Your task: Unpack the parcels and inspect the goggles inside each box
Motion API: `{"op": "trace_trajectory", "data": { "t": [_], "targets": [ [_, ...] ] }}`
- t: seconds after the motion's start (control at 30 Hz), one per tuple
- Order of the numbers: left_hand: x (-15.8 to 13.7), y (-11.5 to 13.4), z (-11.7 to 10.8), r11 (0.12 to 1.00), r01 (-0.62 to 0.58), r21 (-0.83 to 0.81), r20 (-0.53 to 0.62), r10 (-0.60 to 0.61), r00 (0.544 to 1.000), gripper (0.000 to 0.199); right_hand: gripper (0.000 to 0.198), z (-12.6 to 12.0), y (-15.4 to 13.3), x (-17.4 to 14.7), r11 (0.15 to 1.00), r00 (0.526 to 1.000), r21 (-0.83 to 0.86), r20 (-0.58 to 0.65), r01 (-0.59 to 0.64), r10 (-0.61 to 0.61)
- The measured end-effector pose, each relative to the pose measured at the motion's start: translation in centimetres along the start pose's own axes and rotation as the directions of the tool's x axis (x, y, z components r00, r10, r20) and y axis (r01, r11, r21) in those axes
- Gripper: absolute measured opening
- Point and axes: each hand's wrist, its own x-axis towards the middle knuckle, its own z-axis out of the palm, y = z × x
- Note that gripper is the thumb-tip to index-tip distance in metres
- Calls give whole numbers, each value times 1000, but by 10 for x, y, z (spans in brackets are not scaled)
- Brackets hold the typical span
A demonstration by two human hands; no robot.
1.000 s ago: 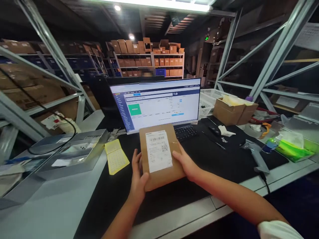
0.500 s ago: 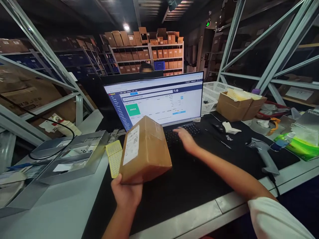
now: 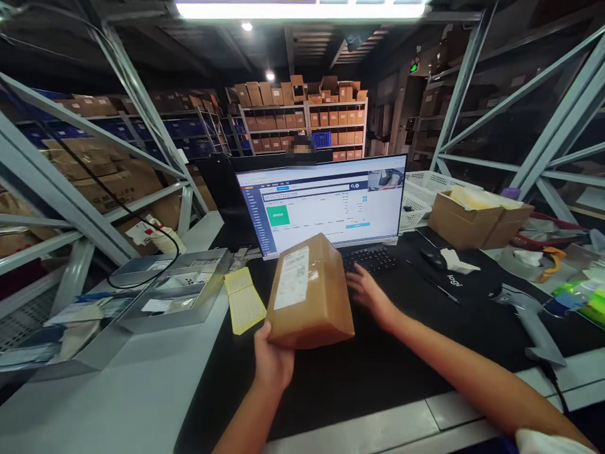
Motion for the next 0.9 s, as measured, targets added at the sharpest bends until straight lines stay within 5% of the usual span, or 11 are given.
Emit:
{"op": "trace_trajectory", "data": {
  "t": [0.07,0.13,0.27,0.37,0.43,0.5,0.63,0.77,0.9],
  "targets": [
    [-1,-12,-7,998,49,43,54,-52,997,45,78,18,-8,-32,926,991,369,130,-80,34],
    [-3,-23,-15,994,72,81,125,-82,989,49,88,29,-12,-56,879,994,470,107,-72,24],
    [-8,-35,-24,991,80,105,251,-104,962,58,96,23,-9,-74,902,996,430,93,-47,8],
    [-12,-34,-16,996,79,46,165,-86,983,54,92,1,4,-76,907,981,408,193,-100,21],
    [-14,-28,-6,995,101,-3,90,-101,991,47,88,-17,18,-75,940,993,329,99,-86,56],
    [-14,-16,5,992,120,-46,38,-118,992,41,90,-36,35,-72,976,986,207,-135,-65,95],
    [-10,31,24,995,-49,-90,-63,44,997,32,100,-72,58,-64,995,910,58,-402,-80,96],
    [-10,112,39,964,-265,-21,-38,264,964,29,99,-82,68,-61,992,913,59,-388,-115,129],
    [-18,206,54,884,-461,73,-24,463,886,32,104,-65,73,-67,981,943,76,-274,-177,191]
  ]
}}
